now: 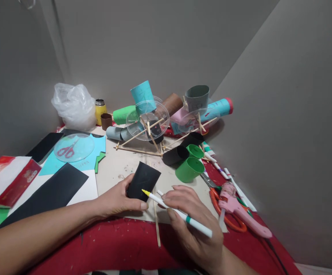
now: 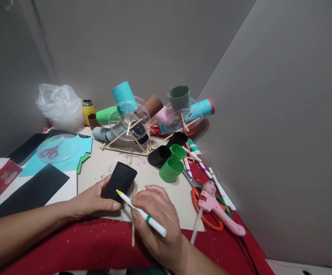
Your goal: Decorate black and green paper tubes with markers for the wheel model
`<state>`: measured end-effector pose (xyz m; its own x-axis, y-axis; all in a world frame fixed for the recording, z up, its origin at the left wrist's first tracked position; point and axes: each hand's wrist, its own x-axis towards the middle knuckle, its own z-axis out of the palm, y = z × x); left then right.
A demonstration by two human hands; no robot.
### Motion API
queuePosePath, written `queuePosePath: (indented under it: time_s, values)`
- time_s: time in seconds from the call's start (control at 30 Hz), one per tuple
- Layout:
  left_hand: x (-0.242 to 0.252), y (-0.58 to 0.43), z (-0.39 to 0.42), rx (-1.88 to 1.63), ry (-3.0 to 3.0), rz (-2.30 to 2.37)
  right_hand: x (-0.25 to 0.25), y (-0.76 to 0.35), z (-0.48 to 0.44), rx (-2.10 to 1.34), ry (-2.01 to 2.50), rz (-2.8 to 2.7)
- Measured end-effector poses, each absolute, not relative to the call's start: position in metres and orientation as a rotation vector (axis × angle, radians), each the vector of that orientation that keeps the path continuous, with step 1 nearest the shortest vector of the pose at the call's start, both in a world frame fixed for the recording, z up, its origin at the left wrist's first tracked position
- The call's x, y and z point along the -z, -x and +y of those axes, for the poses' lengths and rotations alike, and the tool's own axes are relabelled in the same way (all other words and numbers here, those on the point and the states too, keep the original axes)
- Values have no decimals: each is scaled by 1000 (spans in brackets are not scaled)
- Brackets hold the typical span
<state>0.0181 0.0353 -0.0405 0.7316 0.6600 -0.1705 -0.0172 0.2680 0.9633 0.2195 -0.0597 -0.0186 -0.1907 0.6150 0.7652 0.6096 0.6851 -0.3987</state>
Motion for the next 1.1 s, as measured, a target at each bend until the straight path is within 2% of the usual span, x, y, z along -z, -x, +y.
queuePosePath:
  time_s: [0.27, 0.67, 0.83, 1.1]
  values:
    - [37, -17, 35, -479, -1265, 661, 13, -218, -62, -89, 951, -1902]
    - [39, -18, 34, -499, -1185, 620, 19, -222, -60, 7, 999, -1865]
    - [38, -18, 35, -499, -1149, 621, 15, -222, -61, -78, 962, -1903]
    - [42, -17, 37, -498, -1048, 621, 23, -228, -64, -108, 880, -1661]
